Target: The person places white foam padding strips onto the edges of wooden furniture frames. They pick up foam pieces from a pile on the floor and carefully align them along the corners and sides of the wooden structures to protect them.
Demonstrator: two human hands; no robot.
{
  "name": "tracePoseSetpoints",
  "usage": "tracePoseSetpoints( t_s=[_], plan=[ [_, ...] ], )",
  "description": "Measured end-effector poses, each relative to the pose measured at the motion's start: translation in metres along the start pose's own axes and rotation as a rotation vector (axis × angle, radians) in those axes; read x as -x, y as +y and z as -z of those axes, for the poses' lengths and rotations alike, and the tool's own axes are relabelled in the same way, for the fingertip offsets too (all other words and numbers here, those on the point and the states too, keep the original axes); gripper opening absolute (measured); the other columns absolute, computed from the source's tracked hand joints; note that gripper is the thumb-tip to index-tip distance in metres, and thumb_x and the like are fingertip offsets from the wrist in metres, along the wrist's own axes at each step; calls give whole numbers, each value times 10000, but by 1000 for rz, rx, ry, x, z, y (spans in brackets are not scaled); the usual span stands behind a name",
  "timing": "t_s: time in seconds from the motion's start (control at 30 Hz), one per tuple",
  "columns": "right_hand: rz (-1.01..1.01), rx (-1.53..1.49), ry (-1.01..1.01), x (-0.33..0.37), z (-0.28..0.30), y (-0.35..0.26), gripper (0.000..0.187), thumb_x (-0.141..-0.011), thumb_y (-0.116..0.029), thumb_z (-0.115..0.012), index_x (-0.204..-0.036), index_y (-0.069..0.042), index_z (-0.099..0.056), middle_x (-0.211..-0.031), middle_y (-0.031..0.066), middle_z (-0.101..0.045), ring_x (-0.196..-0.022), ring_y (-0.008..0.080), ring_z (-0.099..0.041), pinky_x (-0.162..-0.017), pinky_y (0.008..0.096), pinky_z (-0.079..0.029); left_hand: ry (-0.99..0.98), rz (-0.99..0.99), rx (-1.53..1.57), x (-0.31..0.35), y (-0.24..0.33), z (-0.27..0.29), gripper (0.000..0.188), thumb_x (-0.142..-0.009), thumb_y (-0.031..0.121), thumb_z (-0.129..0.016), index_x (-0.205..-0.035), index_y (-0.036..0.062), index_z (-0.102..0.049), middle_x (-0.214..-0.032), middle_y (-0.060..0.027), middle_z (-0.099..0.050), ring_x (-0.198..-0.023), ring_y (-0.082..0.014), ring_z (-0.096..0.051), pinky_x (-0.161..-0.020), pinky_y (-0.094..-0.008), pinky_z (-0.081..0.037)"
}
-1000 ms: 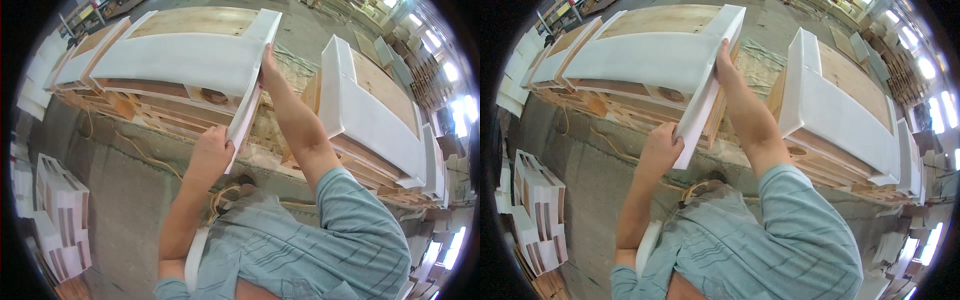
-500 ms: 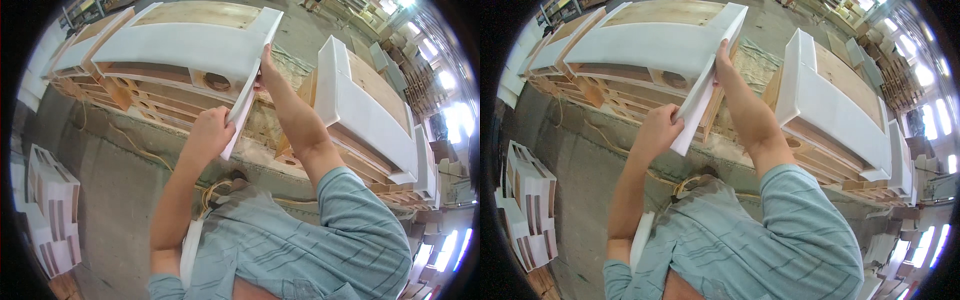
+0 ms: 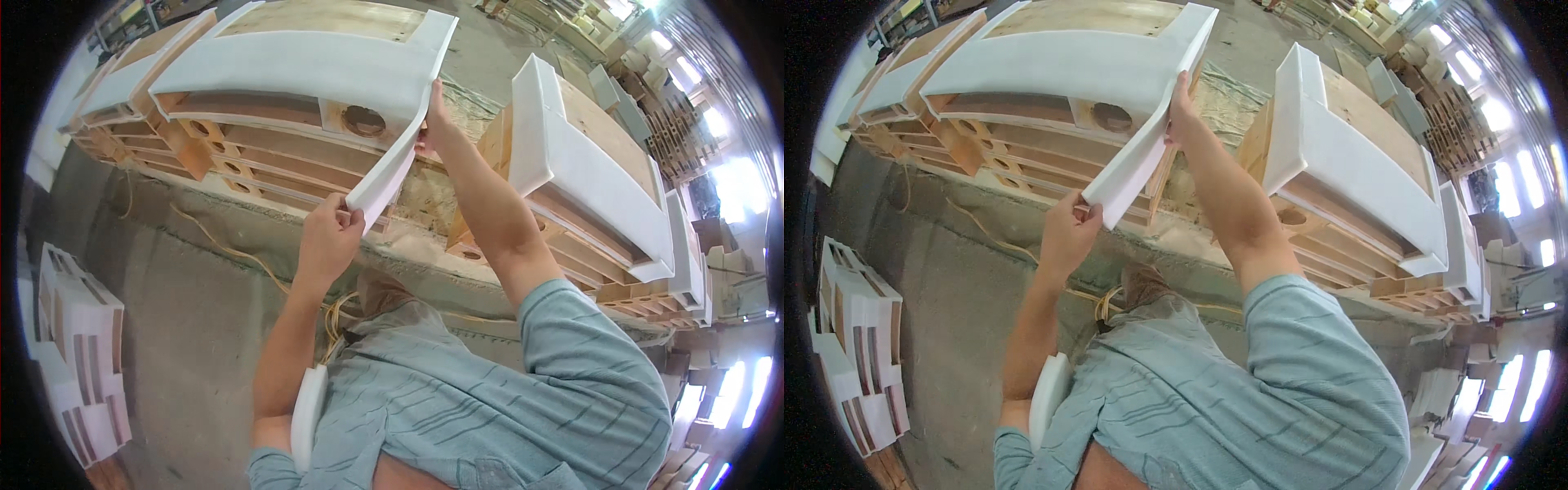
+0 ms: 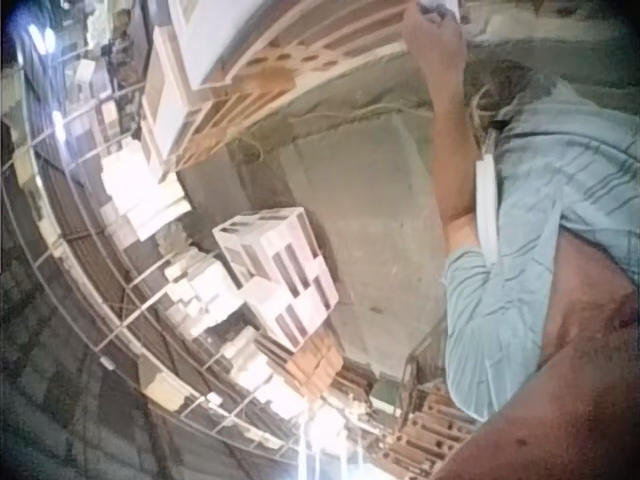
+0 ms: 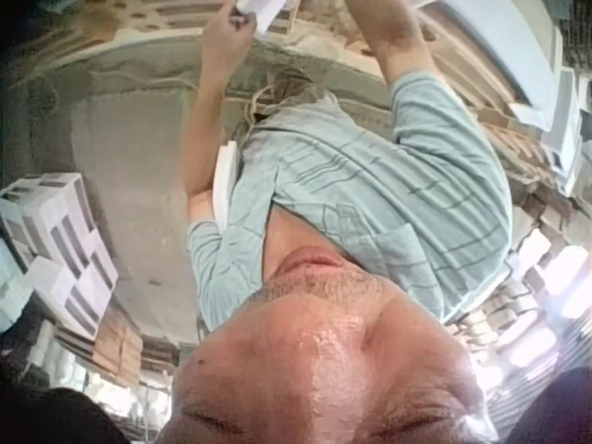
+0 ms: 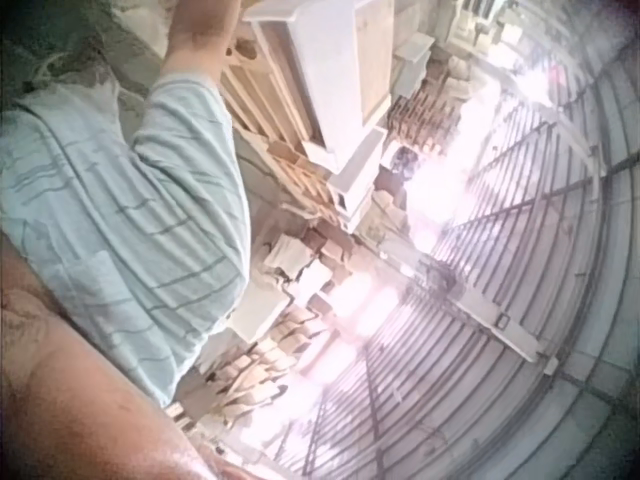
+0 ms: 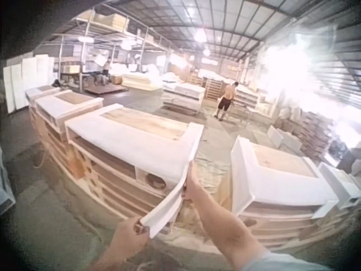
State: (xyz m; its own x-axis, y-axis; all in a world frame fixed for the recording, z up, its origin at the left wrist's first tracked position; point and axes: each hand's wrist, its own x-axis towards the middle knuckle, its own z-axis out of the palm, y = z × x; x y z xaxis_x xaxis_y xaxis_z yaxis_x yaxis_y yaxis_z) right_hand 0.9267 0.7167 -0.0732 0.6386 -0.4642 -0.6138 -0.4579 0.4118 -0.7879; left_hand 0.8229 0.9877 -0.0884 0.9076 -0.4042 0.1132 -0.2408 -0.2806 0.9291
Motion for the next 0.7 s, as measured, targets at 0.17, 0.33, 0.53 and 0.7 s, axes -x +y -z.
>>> tracePoseSetpoints(
  t_s=[0.17,0.33,0.53,0.7],
  plan=[
    [107,-71,-86,19,-4,18,962,-737,-891,-284,-1370,-190,-461,-1290,147,-488,-1119,294,-466,-914,567,-353,-49,138,204,-29,-18,15,176,-890,111,-576,-998,-28,-567,-858,-141,-664,-749,-192,-672,-611,-298,-521],
    [195,-67,-122,22,-10,30,920,-822,-824,-242,-1477,-180,-282,-1410,152,-387,-1238,324,-411,-926,571,-386,-173,174,419,-59,-40,40,159,-942,76,-541,-1063,-27,-552,-976,-102,-658,-809,-123,-660,-641,-246,-538],
    [406,-162,105,22,-27,60,965,-842,-814,-194,-1497,-105,-228,-1476,150,-327,-1317,326,-346,-1069,509,-295,-269,77,380,-104,-55,68,181,-921,108,-616,-1034,-30,-589,-937,-86,-664,-786,-108,-642,-669,-243,-530],
    [1091,2,652,7,-69,72,770,-991,-578,-119,-1426,35,-290,-1481,212,-282,-1351,322,-318,-1119,411,-229,-368,79,362,-159,-49,87,238,-902,162,-656,-1028,-33,-603,-887,-86,-660,-757,-122,-645,-686,-265,-553]
  ],
)
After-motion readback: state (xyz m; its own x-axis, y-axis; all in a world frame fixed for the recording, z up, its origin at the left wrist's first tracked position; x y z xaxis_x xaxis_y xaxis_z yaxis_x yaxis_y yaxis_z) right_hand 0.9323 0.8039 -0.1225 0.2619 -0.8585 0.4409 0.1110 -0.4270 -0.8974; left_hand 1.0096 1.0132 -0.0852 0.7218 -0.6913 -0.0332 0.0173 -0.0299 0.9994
